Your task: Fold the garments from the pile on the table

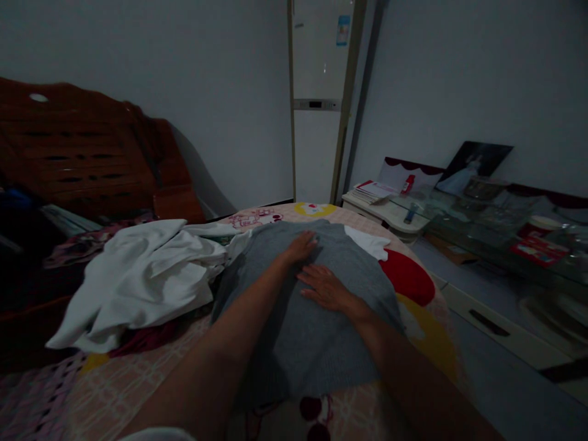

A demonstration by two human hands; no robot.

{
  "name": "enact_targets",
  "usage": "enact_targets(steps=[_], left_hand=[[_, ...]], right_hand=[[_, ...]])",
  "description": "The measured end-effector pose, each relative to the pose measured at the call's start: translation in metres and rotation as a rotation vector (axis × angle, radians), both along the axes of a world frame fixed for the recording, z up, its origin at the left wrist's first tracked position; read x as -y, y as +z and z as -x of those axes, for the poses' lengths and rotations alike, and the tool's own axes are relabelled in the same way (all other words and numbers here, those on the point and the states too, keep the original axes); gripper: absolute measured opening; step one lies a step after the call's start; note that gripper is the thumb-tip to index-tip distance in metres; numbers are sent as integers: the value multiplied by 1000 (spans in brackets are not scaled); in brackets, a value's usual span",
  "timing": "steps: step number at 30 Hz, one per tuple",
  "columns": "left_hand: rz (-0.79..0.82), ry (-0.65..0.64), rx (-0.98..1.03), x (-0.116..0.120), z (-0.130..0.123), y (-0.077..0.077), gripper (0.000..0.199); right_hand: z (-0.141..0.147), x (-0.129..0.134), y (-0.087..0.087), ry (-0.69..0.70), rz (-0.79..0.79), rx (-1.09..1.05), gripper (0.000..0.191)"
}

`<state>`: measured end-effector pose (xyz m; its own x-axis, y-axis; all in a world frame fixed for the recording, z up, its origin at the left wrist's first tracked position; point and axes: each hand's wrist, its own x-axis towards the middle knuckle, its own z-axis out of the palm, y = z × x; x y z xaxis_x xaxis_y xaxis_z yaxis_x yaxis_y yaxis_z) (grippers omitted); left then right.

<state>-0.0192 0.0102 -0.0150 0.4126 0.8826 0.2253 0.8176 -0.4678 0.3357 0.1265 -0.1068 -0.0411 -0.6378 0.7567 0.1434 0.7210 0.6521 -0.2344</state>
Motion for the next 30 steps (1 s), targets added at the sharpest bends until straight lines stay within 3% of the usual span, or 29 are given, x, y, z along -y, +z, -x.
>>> enact_targets(steps=[5,9,15,21,23,26,30], left_hand=[[122,-17,108,52,3,-12,51],[70,-8,169,78,4,-27,51],[10,-72,-35,84,0,-28,50],[11,-114,-157,92,-3,-19,52],[4,-119,-169,93,-4,-18,51],[1,-124,-176,94,-4,-20,52],[-10,-128,-170,94,-4,-22,52]], right_hand=[[1,-4,2,30,-25,-76,43],[-7,-11,-3,-62,-25,-198,31],[-51,-19,-6,-559,-97,-185,38],[-69,-16,-3,-851,-116,-82,40],[-62,-17,-3,-860,-156,-72,43],[-49,-28,-2,-743,-192,-66,47],[-43,-59,0,-572,-96,-33,51]])
